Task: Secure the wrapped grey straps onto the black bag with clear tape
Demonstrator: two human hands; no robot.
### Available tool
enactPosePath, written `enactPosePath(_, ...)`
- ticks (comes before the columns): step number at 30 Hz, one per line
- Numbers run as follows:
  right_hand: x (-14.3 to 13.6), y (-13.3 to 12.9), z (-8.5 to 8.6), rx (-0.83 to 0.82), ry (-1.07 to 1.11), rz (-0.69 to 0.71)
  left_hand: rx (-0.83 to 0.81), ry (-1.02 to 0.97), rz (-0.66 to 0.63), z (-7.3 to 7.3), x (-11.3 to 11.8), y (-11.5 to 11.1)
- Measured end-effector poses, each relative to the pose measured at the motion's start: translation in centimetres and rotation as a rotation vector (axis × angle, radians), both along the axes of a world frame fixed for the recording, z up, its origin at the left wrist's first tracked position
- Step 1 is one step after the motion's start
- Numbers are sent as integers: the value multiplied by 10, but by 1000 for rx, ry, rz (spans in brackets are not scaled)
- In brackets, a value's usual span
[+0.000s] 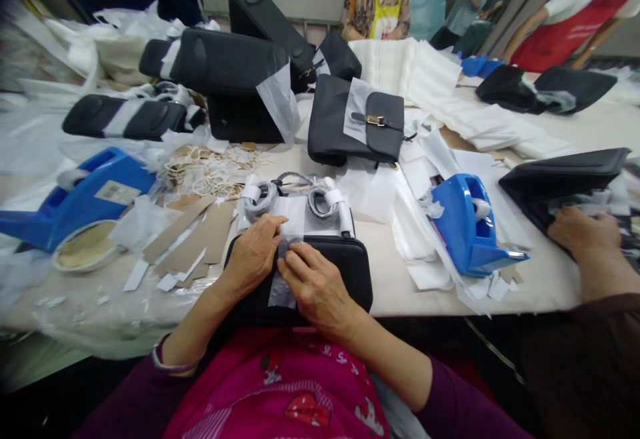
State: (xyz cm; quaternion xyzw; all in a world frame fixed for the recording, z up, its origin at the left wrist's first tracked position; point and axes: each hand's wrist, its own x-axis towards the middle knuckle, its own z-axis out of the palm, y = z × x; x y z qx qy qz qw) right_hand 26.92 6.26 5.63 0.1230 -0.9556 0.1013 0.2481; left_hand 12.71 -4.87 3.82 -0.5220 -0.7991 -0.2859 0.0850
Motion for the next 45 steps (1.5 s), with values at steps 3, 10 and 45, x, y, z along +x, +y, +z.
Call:
enactPosePath(3, 3, 0, 0, 10, -10, 17, -6, 2, 55, -2, 2, -1)
enactPosePath(10, 15, -3, -3, 18, -62, 11, -26, 8, 70, -2, 1, 0)
enactPosePath(45, 12, 45, -25, -431, 139, -590, -99, 152, -142, -1, -15, 8)
